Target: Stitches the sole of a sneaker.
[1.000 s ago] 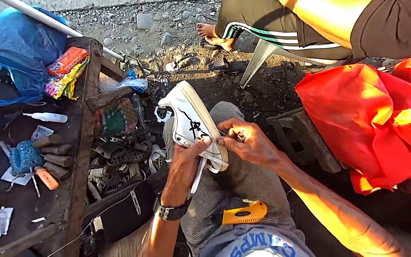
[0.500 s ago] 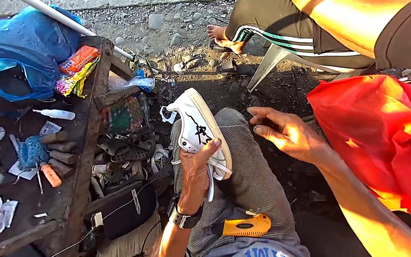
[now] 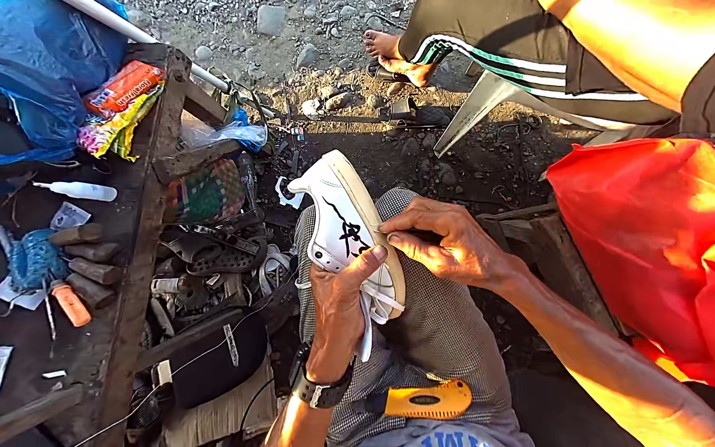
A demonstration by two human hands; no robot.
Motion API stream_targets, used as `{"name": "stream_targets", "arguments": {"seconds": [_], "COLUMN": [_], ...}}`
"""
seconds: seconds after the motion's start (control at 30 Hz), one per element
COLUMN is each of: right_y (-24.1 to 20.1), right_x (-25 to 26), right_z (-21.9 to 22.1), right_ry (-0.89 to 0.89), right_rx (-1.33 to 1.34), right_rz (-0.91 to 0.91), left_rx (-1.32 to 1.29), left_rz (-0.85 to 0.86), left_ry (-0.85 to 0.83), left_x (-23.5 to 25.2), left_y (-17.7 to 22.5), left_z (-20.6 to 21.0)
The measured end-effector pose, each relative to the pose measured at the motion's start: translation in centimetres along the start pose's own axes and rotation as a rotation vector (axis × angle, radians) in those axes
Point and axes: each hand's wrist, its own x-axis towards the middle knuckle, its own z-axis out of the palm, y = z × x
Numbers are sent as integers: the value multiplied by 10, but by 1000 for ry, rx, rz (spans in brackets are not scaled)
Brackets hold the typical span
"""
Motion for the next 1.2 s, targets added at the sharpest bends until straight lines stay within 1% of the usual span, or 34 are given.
{"name": "stream_targets", "arguments": {"seconds": [0.1, 0.2, 0.33, 0.47, 0.57, 0.63, 0.77, 0.9, 0.93, 1.0, 1.03, 1.13, 1.17, 1.2], "right_y": [-1, -6, -17, -34, -41, -44, -54, -56, -52, -42, -39, -26, -22, -19], "right_x": [2, 7, 19, 31, 44, 49, 55, 54, 52, 47, 45, 39, 37, 36], "right_z": [-2, -7, -17, -24, -21, -18, -10, -1, -2, -8, -12, -23, -24, -24], "right_ry": [-16, -51, -146, -284, -281, -294, -324, -284, -270, -236, -218, -192, -184, -177], "right_rx": [-49, -224, -448, -583, -659, -705, -791, -821, -801, -763, -753, -752, -750, -741], "right_rz": [-18, -99, -207, -231, -300, -322, -300, -283, -281, -313, -339, -390, -402, -411], "left_rx": [8, 0, 0, 11, -2, -1, -20, -96, -90, 3, 75, 351, 456, 558], "left_rz": [5, 19, 36, 25, 56, 41, 27, 34, 39, 33, 18, 6, 4, 9], "left_ry": [14, 9, 14, 36, 35, 36, 33, 56, 37, -83, -169, -503, -587, -634], "left_x": [-1, -1, -1, -6, -5, -5, -5, -6, -7, -6, -3, 18, 26, 33], "left_y": [0, -1, -2, -5, -5, -5, -5, -6, -5, 3, 9, 31, 41, 53], "left_z": [1, 1, 3, 5, 6, 6, 6, 7, 7, 2, -3, -33, -45, -55]}}
